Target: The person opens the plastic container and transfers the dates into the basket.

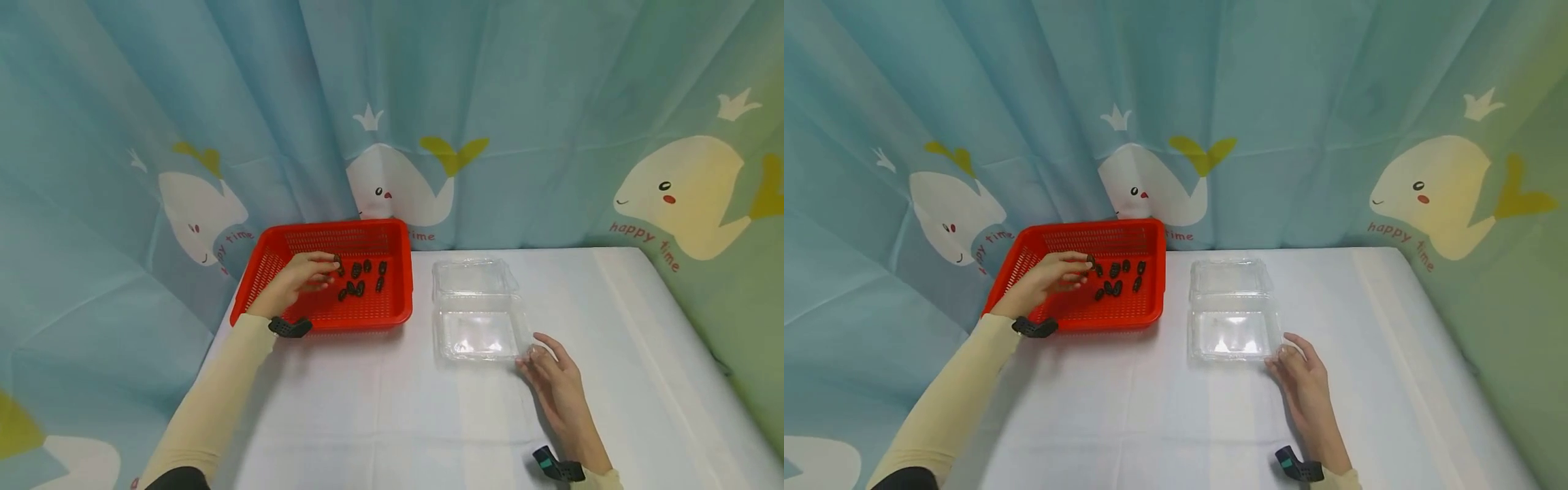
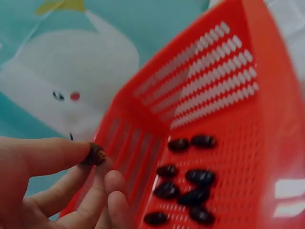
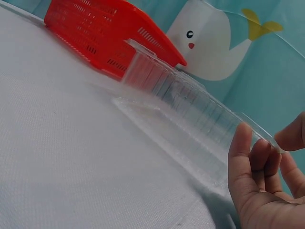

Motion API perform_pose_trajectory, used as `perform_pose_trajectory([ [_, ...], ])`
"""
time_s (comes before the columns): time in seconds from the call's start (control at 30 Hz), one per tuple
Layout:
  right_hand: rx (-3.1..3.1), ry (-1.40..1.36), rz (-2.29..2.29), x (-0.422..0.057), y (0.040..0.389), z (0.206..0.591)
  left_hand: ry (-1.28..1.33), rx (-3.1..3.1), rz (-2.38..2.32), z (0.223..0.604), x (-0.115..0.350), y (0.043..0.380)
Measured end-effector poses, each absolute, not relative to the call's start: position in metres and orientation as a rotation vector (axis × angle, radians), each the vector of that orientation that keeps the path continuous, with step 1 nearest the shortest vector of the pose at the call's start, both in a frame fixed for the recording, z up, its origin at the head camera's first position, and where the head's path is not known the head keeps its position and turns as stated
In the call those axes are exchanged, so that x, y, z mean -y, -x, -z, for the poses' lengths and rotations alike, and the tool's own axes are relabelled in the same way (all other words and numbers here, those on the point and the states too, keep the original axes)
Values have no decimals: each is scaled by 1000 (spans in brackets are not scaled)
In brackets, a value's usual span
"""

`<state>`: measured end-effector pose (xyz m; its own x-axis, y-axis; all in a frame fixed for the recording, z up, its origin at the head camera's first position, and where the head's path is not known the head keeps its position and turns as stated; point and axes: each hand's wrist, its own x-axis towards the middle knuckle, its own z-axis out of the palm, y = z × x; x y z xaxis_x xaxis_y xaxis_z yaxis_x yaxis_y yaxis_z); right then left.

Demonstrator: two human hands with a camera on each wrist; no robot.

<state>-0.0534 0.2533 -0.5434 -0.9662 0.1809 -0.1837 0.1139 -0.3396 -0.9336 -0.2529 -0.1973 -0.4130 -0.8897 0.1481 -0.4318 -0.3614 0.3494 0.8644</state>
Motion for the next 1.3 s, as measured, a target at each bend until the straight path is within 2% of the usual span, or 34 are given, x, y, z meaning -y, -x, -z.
perform_pose_trajectory([
  [0.23, 1806, 381, -2506, -252, 54, 546, 297, -2182, -1453, 419, 216, 266],
  [0.8, 1853, 466, -2501, -252, 52, 546, 194, -2254, -968, 440, 234, 279],
  [1.0, 1843, 496, -2493, -253, 52, 542, 256, -2253, -891, 447, 233, 281],
  [1.3, 1768, 413, -2572, -257, 44, 539, 157, -2308, -761, 455, 229, 280],
])
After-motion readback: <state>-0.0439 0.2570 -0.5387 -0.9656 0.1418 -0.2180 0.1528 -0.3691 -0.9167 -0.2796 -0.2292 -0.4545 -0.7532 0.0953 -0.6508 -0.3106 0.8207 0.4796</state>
